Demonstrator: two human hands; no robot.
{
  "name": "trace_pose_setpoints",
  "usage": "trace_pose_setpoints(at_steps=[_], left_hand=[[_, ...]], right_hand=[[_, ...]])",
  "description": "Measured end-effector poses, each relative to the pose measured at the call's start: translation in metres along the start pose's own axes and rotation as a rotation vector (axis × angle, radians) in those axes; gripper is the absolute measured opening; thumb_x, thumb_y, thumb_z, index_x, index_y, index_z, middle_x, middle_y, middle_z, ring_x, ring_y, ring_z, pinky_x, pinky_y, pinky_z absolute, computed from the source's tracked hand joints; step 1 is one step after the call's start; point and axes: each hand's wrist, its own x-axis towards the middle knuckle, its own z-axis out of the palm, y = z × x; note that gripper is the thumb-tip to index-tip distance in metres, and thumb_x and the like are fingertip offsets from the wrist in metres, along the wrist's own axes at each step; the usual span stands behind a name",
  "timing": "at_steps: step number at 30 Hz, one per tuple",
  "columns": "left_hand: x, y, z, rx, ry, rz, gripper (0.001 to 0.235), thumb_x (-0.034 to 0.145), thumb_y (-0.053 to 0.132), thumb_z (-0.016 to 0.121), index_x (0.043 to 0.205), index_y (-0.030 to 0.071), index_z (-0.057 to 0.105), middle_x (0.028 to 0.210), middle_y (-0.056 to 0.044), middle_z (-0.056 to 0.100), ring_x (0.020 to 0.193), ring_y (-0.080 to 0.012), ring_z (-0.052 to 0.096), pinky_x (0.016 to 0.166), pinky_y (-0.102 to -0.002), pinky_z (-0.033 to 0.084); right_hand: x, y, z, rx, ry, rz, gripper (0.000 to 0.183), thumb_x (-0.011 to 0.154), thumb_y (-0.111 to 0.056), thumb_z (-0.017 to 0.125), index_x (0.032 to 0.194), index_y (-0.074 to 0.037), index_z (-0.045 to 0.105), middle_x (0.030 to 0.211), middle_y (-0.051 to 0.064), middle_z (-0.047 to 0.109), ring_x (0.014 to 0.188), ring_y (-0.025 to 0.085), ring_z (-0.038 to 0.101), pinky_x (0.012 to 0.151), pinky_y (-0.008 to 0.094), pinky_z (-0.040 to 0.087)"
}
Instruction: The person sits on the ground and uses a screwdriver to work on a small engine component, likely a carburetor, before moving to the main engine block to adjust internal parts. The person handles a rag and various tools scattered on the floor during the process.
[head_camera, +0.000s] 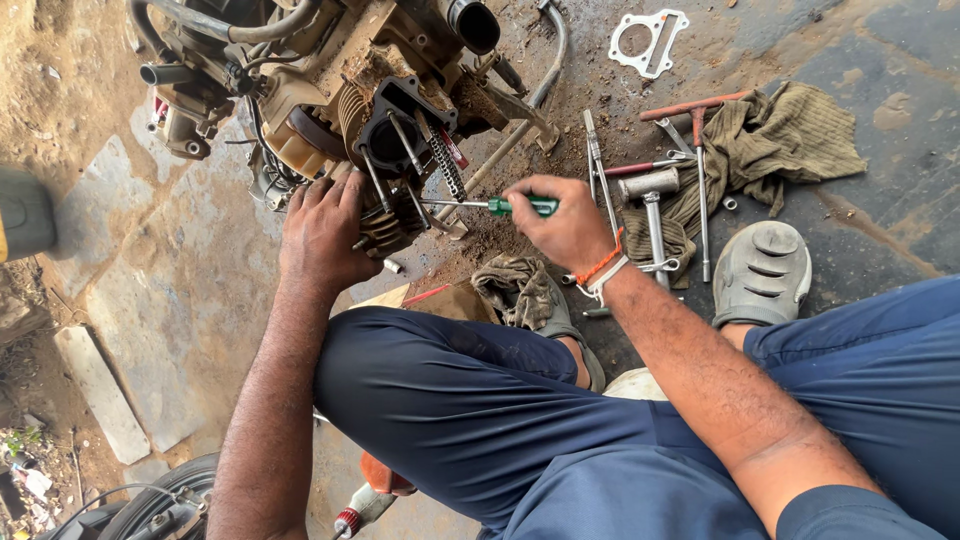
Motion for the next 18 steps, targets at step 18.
trace_pose_setpoints(at_steps=[18], left_hand=[[0.001, 0.002, -0.004, 0.001, 0.000, -0.018, 0.102, 0.050, 0.027, 0.090, 0.141, 0.008, 0.048, 0.135, -0.015, 0.062, 0.135, -0.0349, 0.053, 0.117, -0.050, 0.038]], right_hand=[[0.009, 0.051, 0.005, 0.890, 0.185, 0.335, 0.022, 0.095, -0.016, 0.077, 0.109, -0.006, 0.063, 0.100, 0.012, 0.073, 0.081, 0.019, 0.076, 0.063, 0.028, 0.064]])
